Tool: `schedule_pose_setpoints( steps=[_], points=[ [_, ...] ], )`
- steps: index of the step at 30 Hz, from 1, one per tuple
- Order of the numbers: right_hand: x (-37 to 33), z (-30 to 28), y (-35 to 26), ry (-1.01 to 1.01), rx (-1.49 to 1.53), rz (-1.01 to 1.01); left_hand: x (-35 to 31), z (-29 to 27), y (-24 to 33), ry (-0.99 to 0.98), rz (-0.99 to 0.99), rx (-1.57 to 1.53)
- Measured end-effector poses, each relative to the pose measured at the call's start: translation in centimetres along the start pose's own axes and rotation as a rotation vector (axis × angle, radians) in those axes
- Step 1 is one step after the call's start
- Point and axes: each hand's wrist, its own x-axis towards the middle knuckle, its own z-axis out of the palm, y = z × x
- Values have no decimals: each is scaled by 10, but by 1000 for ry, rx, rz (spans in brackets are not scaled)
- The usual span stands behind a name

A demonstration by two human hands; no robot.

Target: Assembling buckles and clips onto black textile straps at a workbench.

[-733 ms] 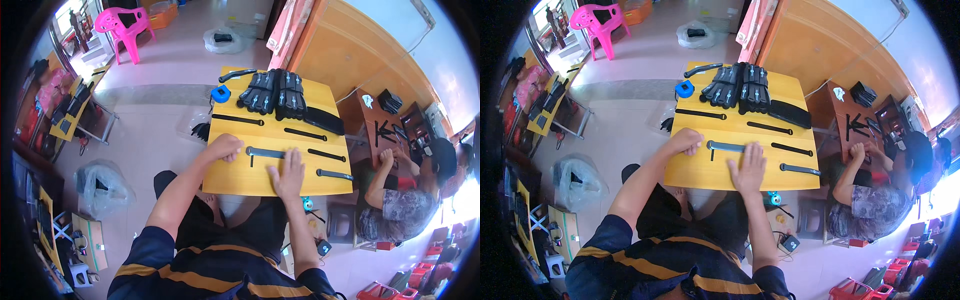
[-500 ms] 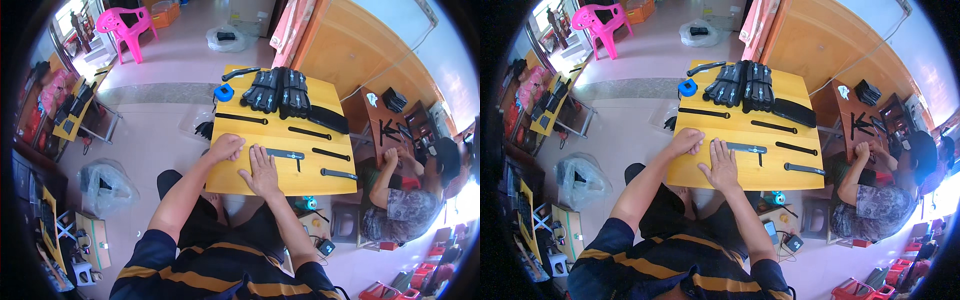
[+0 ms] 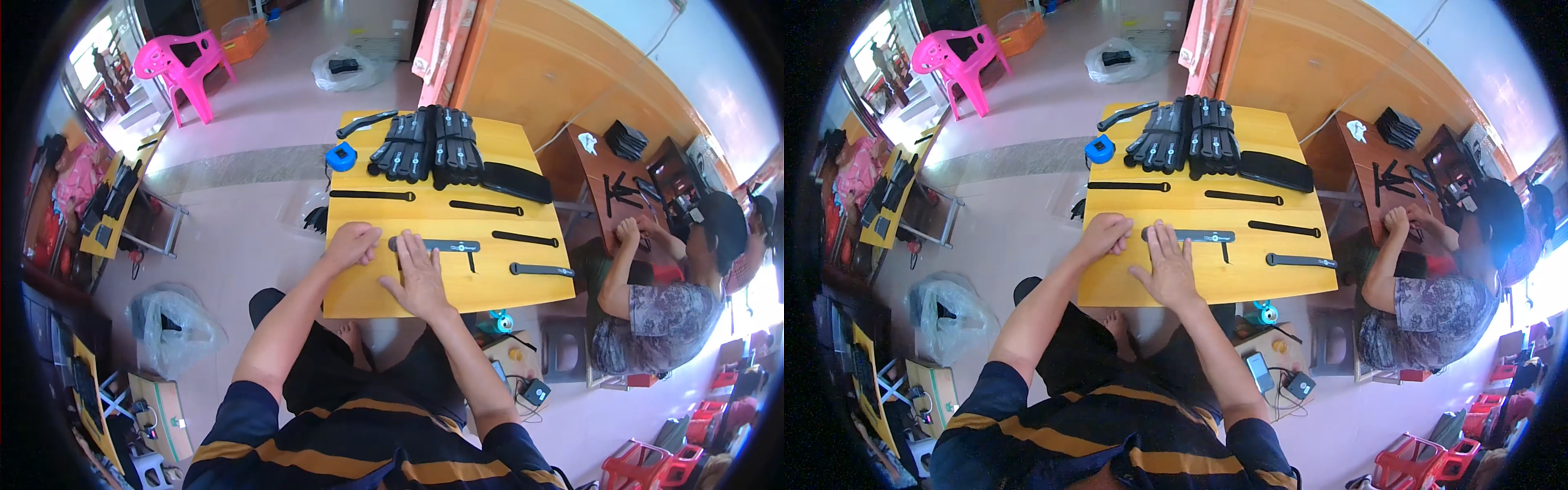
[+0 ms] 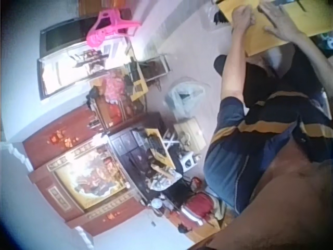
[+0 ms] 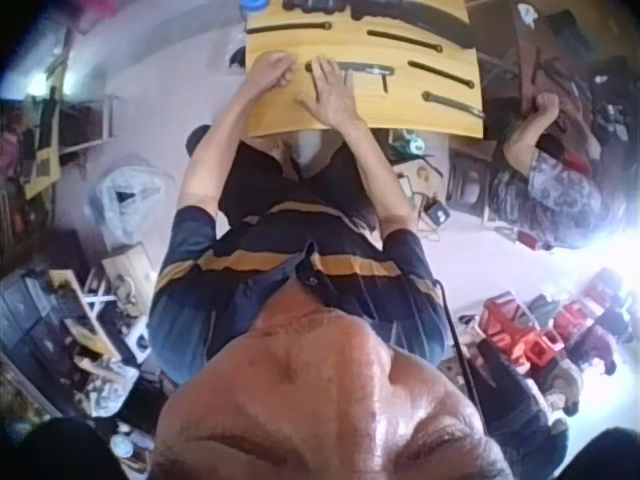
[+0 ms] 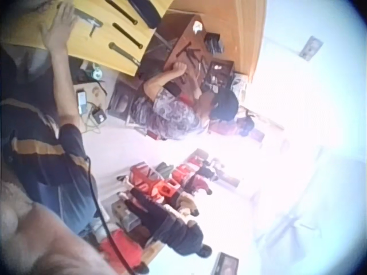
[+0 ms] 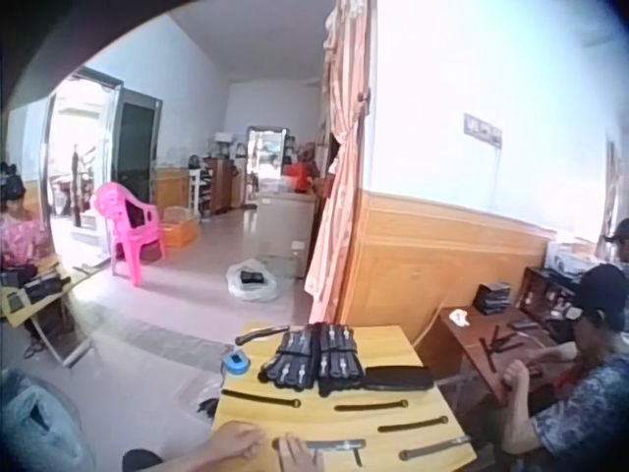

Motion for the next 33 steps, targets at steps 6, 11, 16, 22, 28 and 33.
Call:
schedule_pose_setpoints(
  steps=[6, 11, 16, 22, 28, 33],
  points=[
    [-4, -3, 33, -28, -130, 20, 15, 52, 45, 443, 567, 409],
    [-5, 1, 37, -82, -173, 22, 57, 77, 36, 450, 765, 718],
    [-10, -3, 48, -33, -132, 39, 66, 80, 13, 426, 849, 959],
    [-23, -29, 83, 2, -227, 195, 64, 80, 17, 420, 866, 1052],
    [-36, -58, 98, 86, -297, 259, 66, 79, 14, 423, 862, 1023],
    [-28, -38, 69, 66, -165, 44, 70, 80, 12, 413, 850, 1057]
  ],
)
